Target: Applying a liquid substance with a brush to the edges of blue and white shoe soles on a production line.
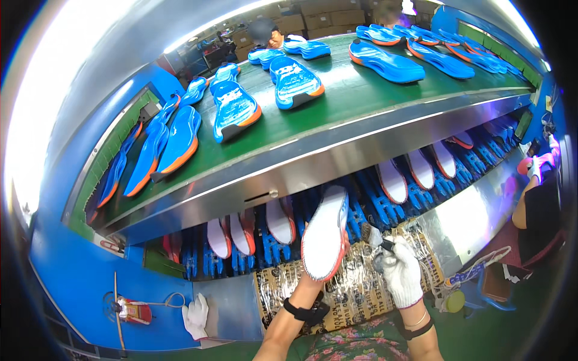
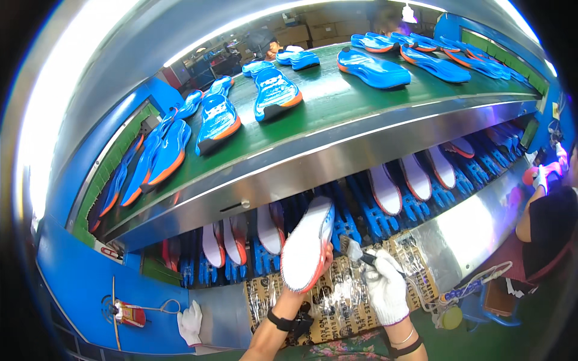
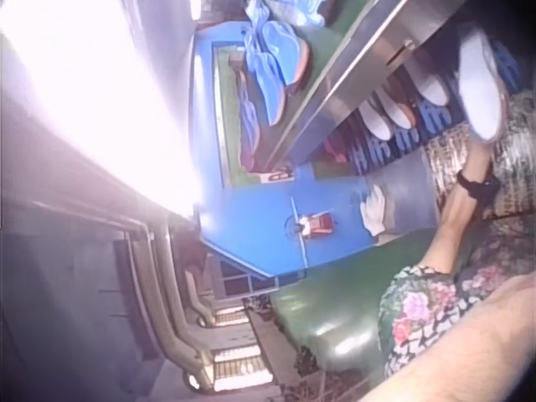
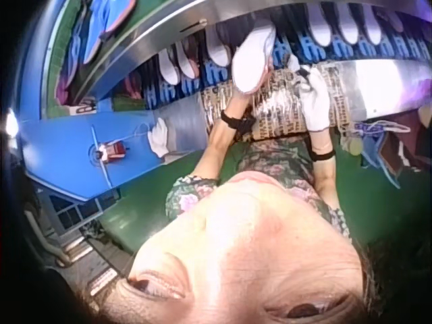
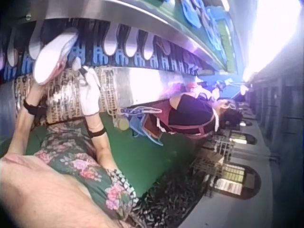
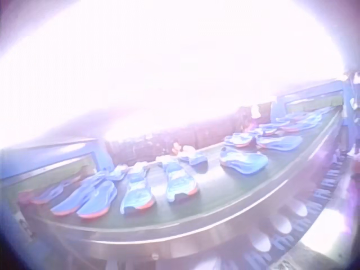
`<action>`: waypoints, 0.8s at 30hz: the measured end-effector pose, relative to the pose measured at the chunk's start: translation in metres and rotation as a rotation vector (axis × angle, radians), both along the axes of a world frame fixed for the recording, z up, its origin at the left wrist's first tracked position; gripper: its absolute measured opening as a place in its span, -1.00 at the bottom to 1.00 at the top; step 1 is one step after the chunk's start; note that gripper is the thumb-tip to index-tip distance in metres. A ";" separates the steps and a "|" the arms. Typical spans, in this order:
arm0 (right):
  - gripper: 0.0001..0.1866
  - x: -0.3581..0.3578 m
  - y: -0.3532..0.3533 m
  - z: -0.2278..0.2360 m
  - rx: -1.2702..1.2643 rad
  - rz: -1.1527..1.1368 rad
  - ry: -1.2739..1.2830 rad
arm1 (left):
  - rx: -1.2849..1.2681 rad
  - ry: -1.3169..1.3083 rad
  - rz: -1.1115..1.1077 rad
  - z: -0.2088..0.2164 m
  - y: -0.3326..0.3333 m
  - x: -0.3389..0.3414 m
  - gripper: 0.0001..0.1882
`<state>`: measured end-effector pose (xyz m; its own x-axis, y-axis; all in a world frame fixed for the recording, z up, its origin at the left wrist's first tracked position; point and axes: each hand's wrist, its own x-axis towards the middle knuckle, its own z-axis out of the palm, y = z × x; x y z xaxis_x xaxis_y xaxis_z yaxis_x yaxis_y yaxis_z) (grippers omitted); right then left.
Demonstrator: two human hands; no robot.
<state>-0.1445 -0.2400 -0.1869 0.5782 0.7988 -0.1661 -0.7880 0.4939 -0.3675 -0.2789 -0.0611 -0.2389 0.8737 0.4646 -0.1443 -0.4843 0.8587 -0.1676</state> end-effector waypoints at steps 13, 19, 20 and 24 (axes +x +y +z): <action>-0.76 -0.031 -0.016 0.045 -0.099 0.051 -0.360 | -0.268 0.068 -0.192 0.017 -0.103 -0.049 -0.47; -0.79 -0.028 -0.023 0.038 -0.189 0.058 -0.450 | -0.311 -0.093 -0.252 0.009 -0.111 -0.065 -0.37; -0.79 -0.028 -0.025 0.036 -0.199 0.051 -0.500 | -0.318 -0.087 -0.251 0.008 -0.114 -0.067 -0.37; -0.80 -0.026 -0.033 0.039 -0.234 0.056 -0.611 | -0.423 -0.115 -0.241 0.011 -0.120 -0.063 -0.34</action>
<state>-0.1707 -0.2734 -0.1476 0.5821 0.8131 0.0065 -0.4251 0.3112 -0.8500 -0.3416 -0.1810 -0.2278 0.9702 0.1692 -0.1732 -0.2387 0.7891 -0.5660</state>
